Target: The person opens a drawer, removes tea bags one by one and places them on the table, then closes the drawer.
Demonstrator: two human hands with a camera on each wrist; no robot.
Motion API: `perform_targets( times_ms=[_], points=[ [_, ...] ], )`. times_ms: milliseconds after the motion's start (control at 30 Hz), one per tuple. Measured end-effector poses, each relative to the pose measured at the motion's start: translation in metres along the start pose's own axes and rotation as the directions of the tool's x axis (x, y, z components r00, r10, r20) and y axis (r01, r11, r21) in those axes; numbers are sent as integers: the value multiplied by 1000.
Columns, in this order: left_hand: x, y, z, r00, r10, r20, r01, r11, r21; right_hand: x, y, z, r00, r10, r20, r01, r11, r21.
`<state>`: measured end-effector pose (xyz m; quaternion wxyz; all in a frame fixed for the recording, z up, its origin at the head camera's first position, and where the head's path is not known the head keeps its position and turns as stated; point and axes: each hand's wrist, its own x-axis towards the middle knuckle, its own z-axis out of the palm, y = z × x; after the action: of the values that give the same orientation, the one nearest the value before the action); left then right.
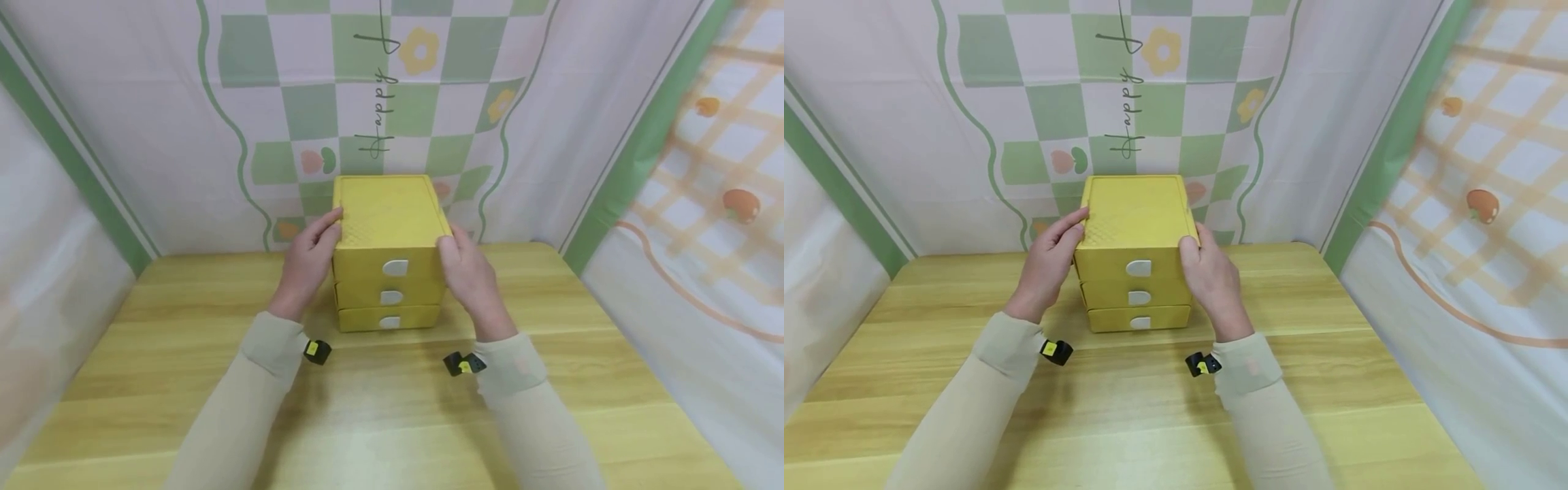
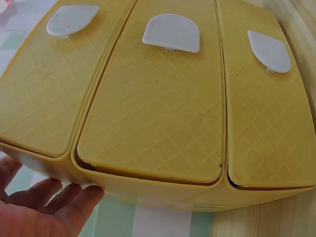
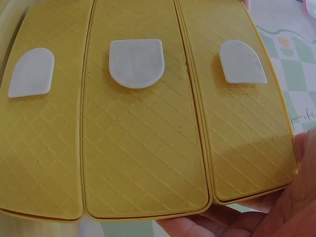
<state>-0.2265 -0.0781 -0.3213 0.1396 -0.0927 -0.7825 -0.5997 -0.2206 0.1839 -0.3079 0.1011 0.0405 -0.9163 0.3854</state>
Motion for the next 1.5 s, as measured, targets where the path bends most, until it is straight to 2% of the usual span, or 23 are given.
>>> perform_targets(
  times_ms=[333,400,567,633,767,967,1267,1500],
  points=[
    [-5,-2,-7,1000,17,-18,-17,1000,-11,-2,-5,5,1000,-2,6,2,1000,-2],
    [-9,6,-9,1000,6,-18,-6,1000,-9,-2,-6,5,1000,-3,5,3,1000,1],
    [-11,10,-12,1000,-5,-17,5,1000,-12,-3,-9,7,1000,-3,7,3,1000,10],
    [-10,3,-13,1000,6,-25,-6,1000,-7,-4,-10,8,1000,-7,7,7,1000,7],
    [-11,0,-14,999,14,-39,-13,1000,10,-4,-12,10,1000,-22,4,22,1000,1],
    [-12,-1,-17,999,17,-49,-15,1000,26,-5,-14,11,1000,-24,5,24,1000,4],
    [-13,-2,-20,998,25,-51,-25,1000,-3,-5,-17,14,999,-40,2,40,999,-3],
    [-15,2,-23,999,-1,-48,0,1000,-20,-7,-19,17,999,-33,-5,33,999,9]
  ],
)
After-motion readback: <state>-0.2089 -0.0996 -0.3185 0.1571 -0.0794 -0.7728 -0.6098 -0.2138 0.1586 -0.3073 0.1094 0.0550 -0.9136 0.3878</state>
